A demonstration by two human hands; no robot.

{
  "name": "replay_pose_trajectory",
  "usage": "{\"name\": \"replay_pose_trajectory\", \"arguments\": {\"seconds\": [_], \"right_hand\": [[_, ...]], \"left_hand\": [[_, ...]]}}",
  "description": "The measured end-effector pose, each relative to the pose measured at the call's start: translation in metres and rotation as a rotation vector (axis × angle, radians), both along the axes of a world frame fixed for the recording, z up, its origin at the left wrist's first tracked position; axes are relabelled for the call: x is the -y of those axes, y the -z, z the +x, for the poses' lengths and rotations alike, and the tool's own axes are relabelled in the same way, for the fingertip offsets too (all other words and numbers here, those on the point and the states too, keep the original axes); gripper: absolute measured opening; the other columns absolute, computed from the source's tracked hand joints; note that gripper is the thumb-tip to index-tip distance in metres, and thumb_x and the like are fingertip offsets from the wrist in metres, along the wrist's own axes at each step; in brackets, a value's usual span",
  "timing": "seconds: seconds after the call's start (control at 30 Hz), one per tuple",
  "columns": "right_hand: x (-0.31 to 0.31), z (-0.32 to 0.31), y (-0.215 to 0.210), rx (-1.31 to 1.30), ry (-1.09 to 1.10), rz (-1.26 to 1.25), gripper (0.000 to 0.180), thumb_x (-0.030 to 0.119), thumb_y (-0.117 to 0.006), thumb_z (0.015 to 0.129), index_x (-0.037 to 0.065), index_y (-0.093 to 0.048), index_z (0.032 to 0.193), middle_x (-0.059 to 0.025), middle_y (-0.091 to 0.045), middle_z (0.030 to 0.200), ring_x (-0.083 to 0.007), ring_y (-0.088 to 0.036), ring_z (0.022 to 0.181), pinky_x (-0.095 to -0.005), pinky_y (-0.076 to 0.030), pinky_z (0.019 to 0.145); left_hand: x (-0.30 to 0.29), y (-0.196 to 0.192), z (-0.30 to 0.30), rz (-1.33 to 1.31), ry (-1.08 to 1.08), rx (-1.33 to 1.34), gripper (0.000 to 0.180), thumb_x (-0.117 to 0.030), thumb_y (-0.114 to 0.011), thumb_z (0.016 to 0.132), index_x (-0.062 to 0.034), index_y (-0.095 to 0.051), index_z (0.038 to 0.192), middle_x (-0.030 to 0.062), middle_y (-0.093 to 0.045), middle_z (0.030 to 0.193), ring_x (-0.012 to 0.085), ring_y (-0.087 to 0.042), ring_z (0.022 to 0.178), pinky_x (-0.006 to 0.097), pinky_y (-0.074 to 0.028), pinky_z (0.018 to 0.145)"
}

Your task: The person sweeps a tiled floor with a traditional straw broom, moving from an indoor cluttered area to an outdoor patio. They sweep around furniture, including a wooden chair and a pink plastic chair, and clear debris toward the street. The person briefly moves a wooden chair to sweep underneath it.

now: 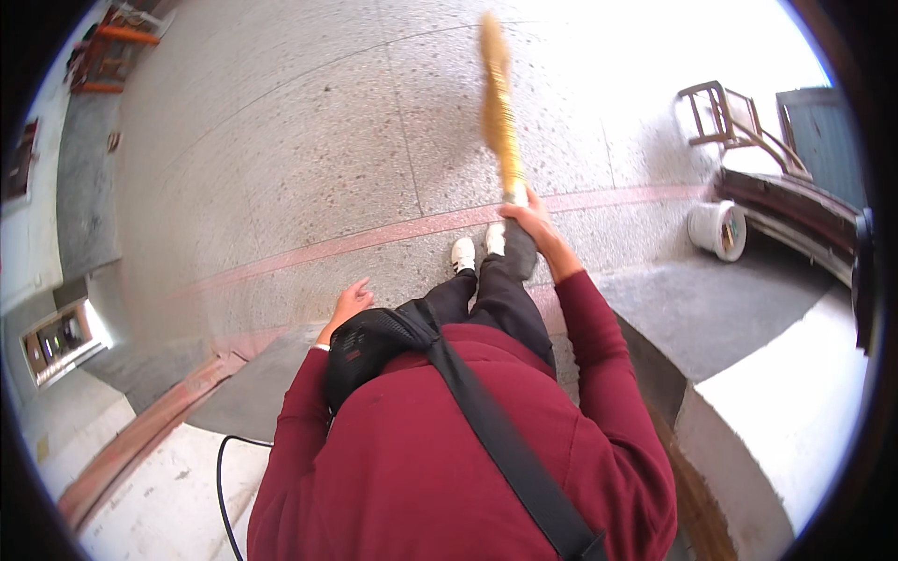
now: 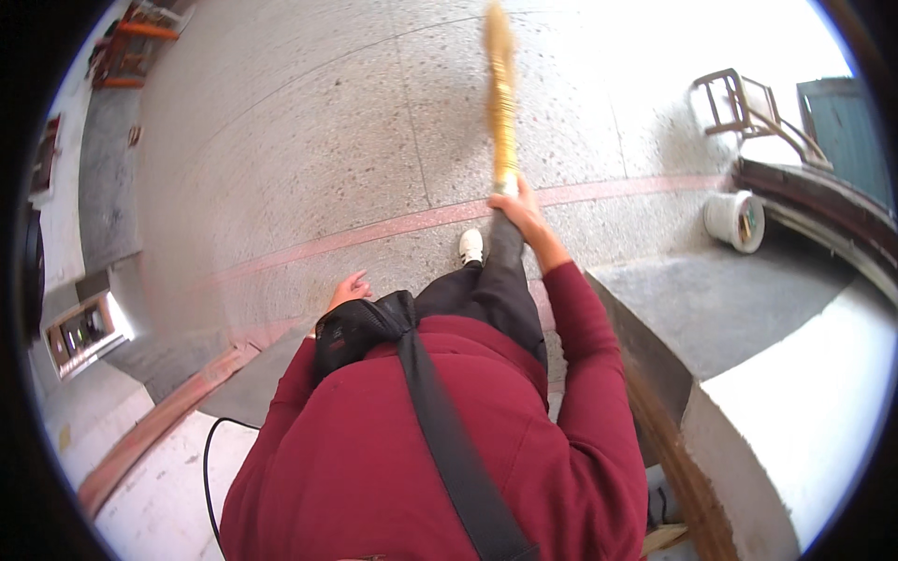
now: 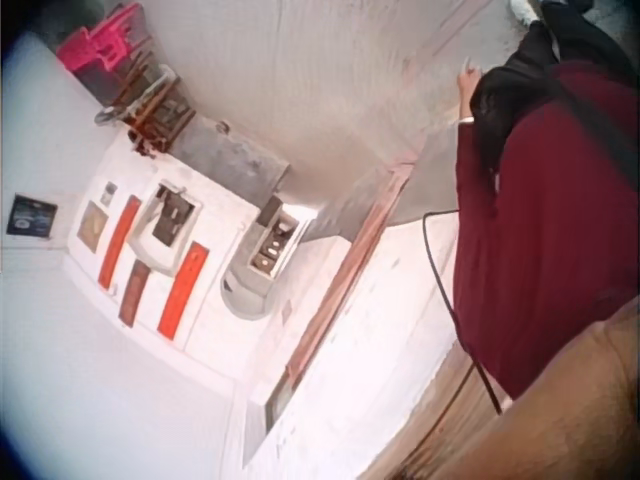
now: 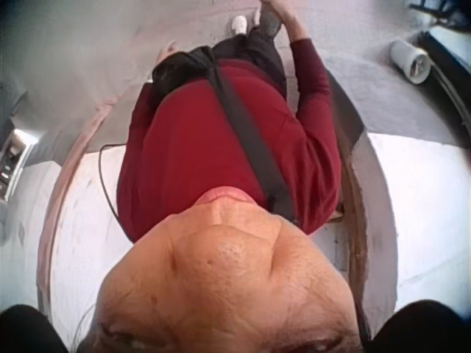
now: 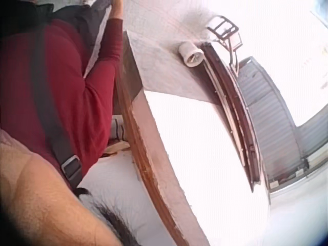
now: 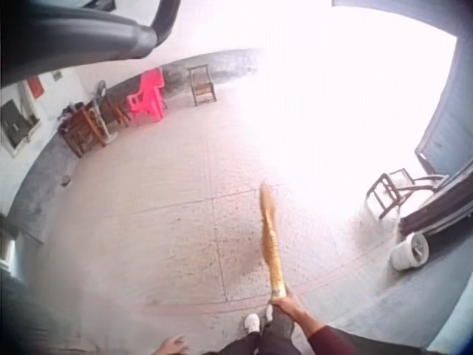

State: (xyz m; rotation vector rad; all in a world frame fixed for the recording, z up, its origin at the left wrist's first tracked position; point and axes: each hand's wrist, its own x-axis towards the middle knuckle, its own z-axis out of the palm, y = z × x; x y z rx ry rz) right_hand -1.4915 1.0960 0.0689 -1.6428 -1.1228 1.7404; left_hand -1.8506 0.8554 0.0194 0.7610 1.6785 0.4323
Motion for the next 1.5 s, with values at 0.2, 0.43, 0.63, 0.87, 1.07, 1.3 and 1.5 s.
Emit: {"name": "replay_pose_trajectory", "arguments": {"seconds": [0.2,0.43,0.63,0.87,1.07,1.3,1.5], "right_hand": [[-0.025,0.063,0.049,0.219,0.195,-0.083,0.049,0.006,-0.063,0.060,0.001,-0.039,0.102,-0.0090,-0.050,0.076,-0.0167,-0.050,0.060,-0.0297,-0.043,0.049],[-0.070,0.015,0.075,0.116,0.208,-0.461,0.055,0.006,-0.067,0.058,-0.003,-0.032,0.100,-0.0141,-0.048,0.084,-0.0213,-0.053,0.066,-0.0355,-0.047,0.050],[-0.040,-0.154,0.045,-0.107,0.149,-0.496,0.061,0.003,-0.063,0.061,-0.001,-0.024,0.108,-0.0147,-0.048,0.083,-0.0207,-0.051,0.054,-0.0329,-0.044,0.045],[-0.145,-0.299,0.060,-0.511,-0.307,-0.441,0.018,0.013,-0.057,0.070,0.001,-0.049,0.079,-0.0089,-0.051,0.061,-0.0193,-0.052,0.052,-0.0303,-0.045,0.047],[-0.168,-0.282,-0.003,-0.506,-0.363,-0.491,0.033,0.014,-0.056,0.072,0.010,-0.042,0.101,-0.0086,-0.049,0.066,-0.0200,-0.052,0.047,-0.0332,-0.047,0.044],[-0.090,-0.339,-0.029,-0.250,-0.034,-0.438,0.026,0.009,-0.056,0.070,0.006,-0.041,0.091,-0.0068,-0.045,0.064,-0.0206,-0.051,0.046,-0.0310,-0.045,0.041],[-0.038,-0.485,0.009,-0.366,0.131,-0.705,0.018,0.007,-0.060,0.063,0.003,-0.045,0.073,-0.0043,-0.045,0.061,-0.0170,-0.047,0.051,-0.0323,-0.040,0.044]], "left_hand": [[-0.022,-0.001,0.013,0.038,-0.136,0.036,0.046,-0.014,-0.054,0.079,-0.0002,-0.040,0.121,0.0120,-0.058,0.090,0.0147,-0.058,0.076,0.026,-0.047,0.067],[-0.025,0.015,0.006,0.025,-0.254,0.056,0.047,-0.014,-0.055,0.079,-0.0019,-0.040,0.122,0.0106,-0.058,0.088,0.0135,-0.058,0.075,0.025,-0.046,0.067],[-0.045,-0.003,0.014,0.044,-0.352,-0.020,0.046,-0.011,-0.054,0.079,-0.0017,-0.039,0.122,0.0096,-0.058,0.085,0.0130,-0.057,0.072,0.025,-0.046,0.067],[-0.014,0.018,-0.013,0.044,-0.550,0.120,0.049,-0.015,-0.058,0.079,-0.0035,-0.040,0.122,0.0095,-0.059,0.086,0.0118,-0.056,0.071,0.026,-0.046,0.067],[-0.004,0.031,-0.093,0.104,-0.444,0.036,0.046,-0.013,-0.055,0.079,-0.0028,-0.040,0.122,0.0080,-0.058,0.085,0.0117,-0.056,0.071,0.025,-0.046,0.065],[-0.040,-0.002,-0.169,0.073,-0.524,0.054,0.044,-0.013,-0.053,0.079,-0.0024,-0.041,0.120,0.0054,-0.057,0.081,0.0094,-0.054,0.067,0.022,-0.045,0.057],[0.007,-0.001,-0.197,0.051,-0.651,0.070,0.044,-0.013,-0.054,0.079,-0.0007,-0.041,0.120,0.0052,-0.057,0.081,0.0091,-0.053,0.068,0.023,-0.045,0.060]]}}
